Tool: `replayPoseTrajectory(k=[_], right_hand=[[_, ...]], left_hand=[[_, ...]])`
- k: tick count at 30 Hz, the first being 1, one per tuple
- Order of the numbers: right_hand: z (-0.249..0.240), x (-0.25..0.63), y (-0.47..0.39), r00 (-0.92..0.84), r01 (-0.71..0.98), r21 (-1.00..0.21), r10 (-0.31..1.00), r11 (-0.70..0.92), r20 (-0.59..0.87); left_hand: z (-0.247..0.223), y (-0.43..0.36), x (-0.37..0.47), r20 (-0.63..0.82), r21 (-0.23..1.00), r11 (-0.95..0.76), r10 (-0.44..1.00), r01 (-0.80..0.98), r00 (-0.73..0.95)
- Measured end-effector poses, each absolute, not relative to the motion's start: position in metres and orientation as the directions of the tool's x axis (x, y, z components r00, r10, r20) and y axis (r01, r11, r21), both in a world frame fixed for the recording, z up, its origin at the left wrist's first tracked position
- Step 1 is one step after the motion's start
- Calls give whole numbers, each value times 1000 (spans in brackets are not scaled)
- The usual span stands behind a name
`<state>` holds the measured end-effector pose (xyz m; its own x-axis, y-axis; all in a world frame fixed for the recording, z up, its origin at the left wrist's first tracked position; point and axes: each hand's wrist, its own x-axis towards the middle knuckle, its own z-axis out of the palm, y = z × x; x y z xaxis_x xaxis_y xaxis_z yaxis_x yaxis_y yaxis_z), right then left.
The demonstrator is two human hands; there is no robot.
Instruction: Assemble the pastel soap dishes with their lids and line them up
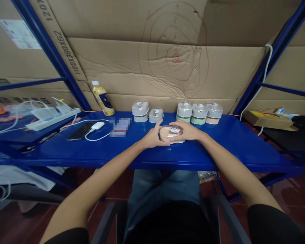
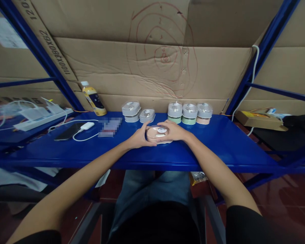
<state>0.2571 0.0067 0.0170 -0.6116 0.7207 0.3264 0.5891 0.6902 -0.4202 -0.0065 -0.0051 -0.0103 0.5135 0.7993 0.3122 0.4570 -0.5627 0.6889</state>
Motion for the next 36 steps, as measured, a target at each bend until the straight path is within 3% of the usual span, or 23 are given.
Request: replayPoseTrajectory(k=[5, 14, 18, 21, 25, 28, 31, 34, 36], right_hand=[[12, 258, 10, -613, 585, -445, 729, 678, 304], [8, 263, 18, -580, 622, -491, 780, 609, 232], [10, 265, 18, -538, 666, -489, 817, 564, 208], [15, 256, 11, -425, 770, -433, 883, 469, 199], [26, 243, -4, -259, 892, -338, 952, 299, 161], [38, 249, -12, -323, 899, -284, 942, 334, 88], [50, 263, -17, -409, 888, -217, 912, 406, 36], [54, 267, -20, -320, 943, -95, 947, 319, 5], [52, 260, -23, -290, 954, -51, 954, 295, 77]], left_hand=[[-11, -2, -9, 299, 636, -567, 807, 524, 509], [-10, -7, -11, 286, 408, -580, 815, 706, 504], [3, 5, -19, 387, 341, -641, 762, 688, 518], [17, 33, -17, 515, 299, -652, 725, 696, 458], [29, 70, 1, 412, 90, -503, 804, 859, 428], [30, 79, 12, 307, 0, -416, 865, 909, 396], [28, 72, 13, 293, -46, -374, 882, 926, 370], [28, 56, 7, 320, -68, -359, 876, 931, 361], [29, 42, 3, 350, -58, -332, 876, 941, 331]])
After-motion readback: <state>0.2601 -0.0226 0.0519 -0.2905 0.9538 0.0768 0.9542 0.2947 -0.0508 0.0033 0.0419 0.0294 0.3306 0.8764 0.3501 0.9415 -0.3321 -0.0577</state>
